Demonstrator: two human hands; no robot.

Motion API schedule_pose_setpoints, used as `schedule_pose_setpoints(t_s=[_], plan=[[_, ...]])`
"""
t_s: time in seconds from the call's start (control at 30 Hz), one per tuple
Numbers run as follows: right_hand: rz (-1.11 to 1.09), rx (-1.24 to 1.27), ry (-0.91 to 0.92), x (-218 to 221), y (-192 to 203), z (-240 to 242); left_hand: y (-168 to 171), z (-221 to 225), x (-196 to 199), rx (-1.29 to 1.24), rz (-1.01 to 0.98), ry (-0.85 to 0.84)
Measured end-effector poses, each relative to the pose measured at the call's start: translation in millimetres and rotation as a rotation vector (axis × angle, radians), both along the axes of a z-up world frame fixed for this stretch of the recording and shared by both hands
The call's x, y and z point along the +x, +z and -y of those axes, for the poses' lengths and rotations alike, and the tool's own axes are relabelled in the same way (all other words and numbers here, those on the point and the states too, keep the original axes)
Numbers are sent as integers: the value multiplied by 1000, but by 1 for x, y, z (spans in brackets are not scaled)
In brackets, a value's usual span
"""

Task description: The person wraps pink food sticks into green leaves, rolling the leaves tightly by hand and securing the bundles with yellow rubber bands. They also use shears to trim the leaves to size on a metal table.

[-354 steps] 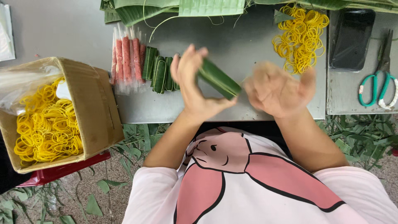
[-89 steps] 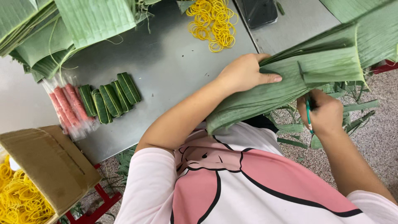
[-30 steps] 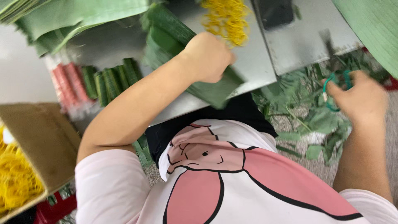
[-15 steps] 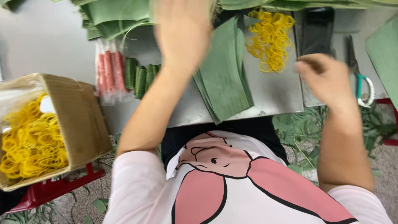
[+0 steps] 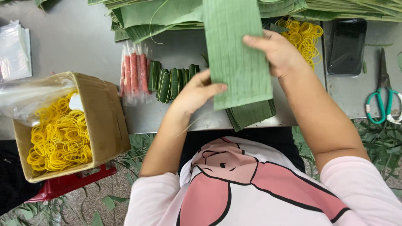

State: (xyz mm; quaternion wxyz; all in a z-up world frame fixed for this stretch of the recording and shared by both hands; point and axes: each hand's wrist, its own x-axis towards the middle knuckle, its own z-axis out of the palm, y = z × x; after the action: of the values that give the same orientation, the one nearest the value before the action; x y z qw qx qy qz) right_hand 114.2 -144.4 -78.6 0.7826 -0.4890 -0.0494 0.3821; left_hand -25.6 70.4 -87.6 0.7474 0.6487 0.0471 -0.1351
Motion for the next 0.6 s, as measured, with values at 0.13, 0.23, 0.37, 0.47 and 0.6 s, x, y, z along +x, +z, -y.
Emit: schedule_pose_setpoints(t_s=[0.13,0.23,0.37,0.47,0.6], plan=[[264,-128,60,-28,-20,-6,-21,5,1,-319,-60,327],[63,-134,-7,-49,-33,-3,-33,16,6,-365,12,353],[147,167,-43,-66,-48,45,-39,27,8,-274,-86,637],[174,705,-90,-57,-32,114,-13,-15,12,-362,-52,1063],[589,610,-235,-65,4,127,16,-16,13,-355,327,942]])
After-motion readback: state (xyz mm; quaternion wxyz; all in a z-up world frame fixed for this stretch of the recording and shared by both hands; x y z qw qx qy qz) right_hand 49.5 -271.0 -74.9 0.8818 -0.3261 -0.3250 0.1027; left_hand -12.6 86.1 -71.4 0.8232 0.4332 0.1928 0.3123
